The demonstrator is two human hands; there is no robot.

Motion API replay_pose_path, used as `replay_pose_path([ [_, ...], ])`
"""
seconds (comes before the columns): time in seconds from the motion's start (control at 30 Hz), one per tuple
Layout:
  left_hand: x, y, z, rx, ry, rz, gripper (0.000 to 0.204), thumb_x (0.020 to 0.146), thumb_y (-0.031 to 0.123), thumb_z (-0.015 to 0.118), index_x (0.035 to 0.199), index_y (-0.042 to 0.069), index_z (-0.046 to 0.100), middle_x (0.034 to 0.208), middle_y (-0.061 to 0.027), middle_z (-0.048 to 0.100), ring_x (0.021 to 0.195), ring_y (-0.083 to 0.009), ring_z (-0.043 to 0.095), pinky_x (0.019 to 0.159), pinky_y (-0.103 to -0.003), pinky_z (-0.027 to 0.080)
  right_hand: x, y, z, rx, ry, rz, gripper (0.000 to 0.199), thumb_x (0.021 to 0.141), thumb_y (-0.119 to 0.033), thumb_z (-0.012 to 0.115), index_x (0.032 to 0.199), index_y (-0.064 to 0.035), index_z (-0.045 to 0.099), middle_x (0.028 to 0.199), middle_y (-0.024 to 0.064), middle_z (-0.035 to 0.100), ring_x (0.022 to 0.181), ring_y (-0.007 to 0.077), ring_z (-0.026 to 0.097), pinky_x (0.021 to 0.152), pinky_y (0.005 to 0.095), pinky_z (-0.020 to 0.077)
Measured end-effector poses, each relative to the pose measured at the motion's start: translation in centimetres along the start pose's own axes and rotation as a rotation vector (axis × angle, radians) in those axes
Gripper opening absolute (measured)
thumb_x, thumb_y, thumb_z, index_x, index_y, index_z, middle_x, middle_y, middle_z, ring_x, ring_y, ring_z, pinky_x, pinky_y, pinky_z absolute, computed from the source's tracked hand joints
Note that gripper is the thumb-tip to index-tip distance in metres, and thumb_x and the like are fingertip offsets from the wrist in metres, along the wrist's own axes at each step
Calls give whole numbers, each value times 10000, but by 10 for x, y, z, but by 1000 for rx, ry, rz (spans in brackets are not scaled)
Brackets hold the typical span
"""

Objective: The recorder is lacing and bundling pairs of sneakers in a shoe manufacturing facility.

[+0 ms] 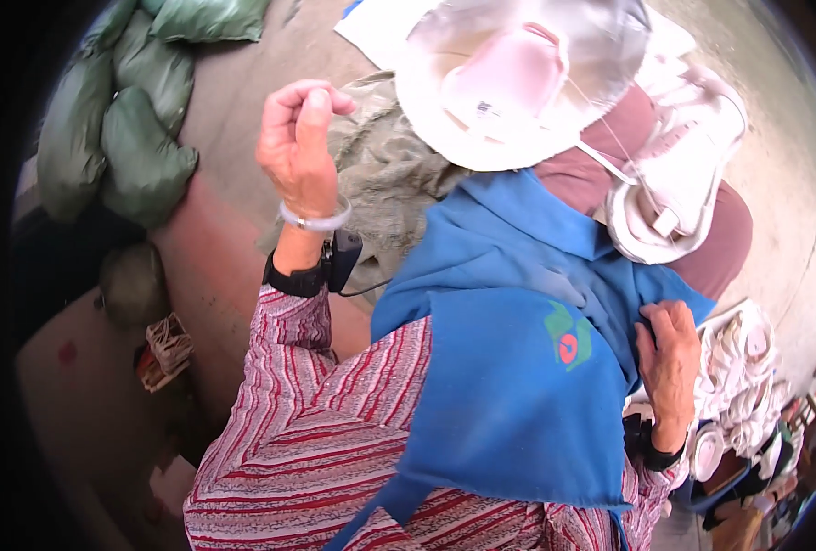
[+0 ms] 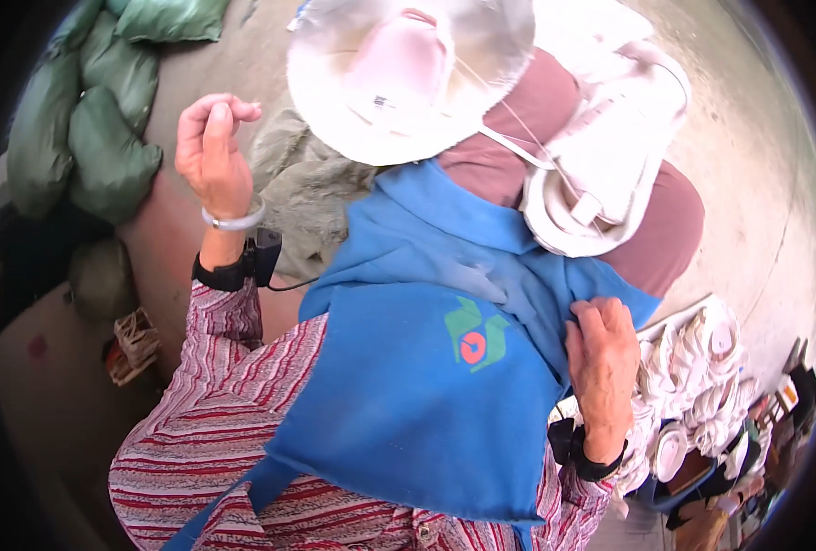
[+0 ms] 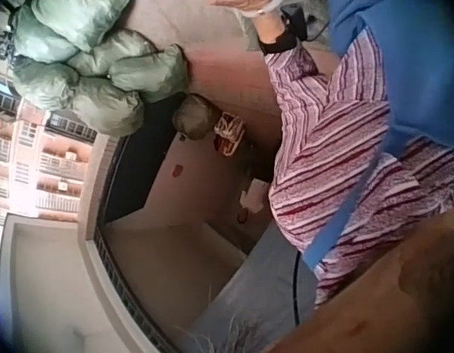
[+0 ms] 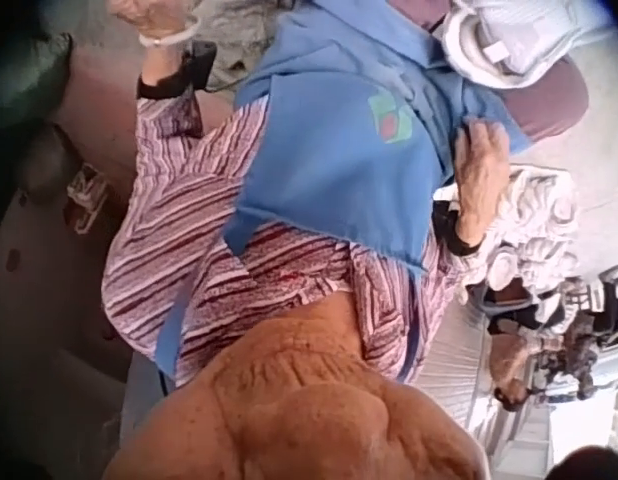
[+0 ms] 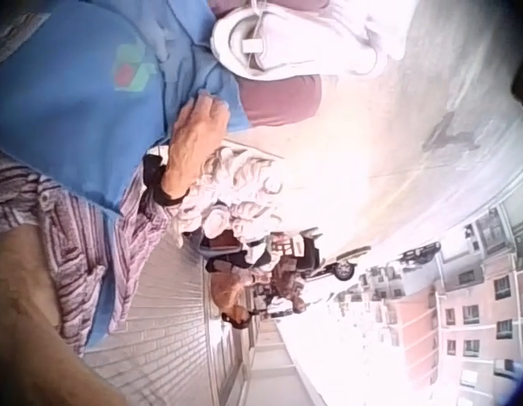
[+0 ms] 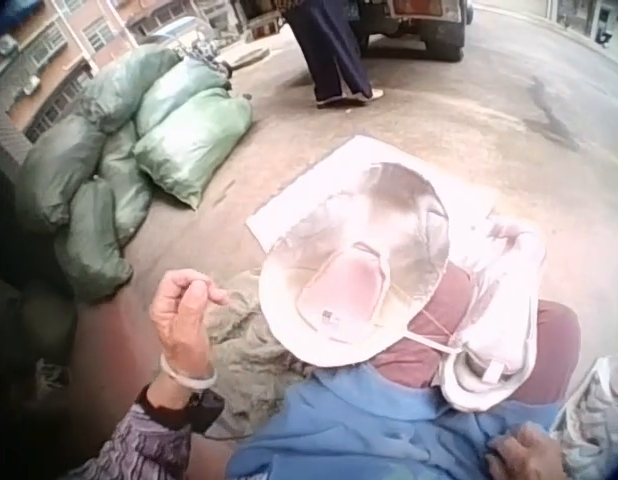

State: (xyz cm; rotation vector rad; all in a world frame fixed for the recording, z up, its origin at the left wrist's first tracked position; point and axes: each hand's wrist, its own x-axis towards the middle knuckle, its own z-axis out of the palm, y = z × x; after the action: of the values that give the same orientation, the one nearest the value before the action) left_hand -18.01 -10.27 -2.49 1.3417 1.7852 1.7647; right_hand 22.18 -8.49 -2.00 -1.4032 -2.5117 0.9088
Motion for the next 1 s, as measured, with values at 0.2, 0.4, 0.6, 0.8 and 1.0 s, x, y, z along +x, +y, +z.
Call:
replay_pose_path([
  [0.2,-8,-65,-61,134,217,-266,142,894,120,541,939,-9,578,761,-62,606,669,-134,577,671,-256,493,1,-8,4,-21,3,75,176,744,40,577,912,-12,564,822,134,519,733,312,535,645,373,444],
  [0.4,-25,-109,-77,288,55,-568,160,878,179,553,866,25,597,704,-27,598,625,-98,538,602,-226,434,-1,-12,-5,-55,74,62,85,776,48,546,847,2,530,785,160,491,704,331,516,622,387,417],
  [0.6,-18,-30,-31,88,-1075,-859,243,860,230,558,820,-2,619,694,-47,619,640,-110,577,608,-245,460,-24,15,-39,-69,205,244,96,780,32,550,871,3,559,775,148,518,709,323,528,639,368,430],
  [0.8,-13,25,29,-16,-1316,-777,264,840,229,607,877,-32,591,733,-87,626,672,-136,592,627,-256,485,-54,66,-2,425,482,594,98,836,-89,554,867,-3,590,738,98,585,650,162,555,622,276,444],
  [1.0,-27,22,36,266,-1387,-691,187,864,157,592,826,-25,585,695,-71,616,607,-106,567,578,-227,467,-190,195,74,427,662,1091,208,816,-197,550,815,-1,619,646,79,612,561,152,624,526,282,484],
])
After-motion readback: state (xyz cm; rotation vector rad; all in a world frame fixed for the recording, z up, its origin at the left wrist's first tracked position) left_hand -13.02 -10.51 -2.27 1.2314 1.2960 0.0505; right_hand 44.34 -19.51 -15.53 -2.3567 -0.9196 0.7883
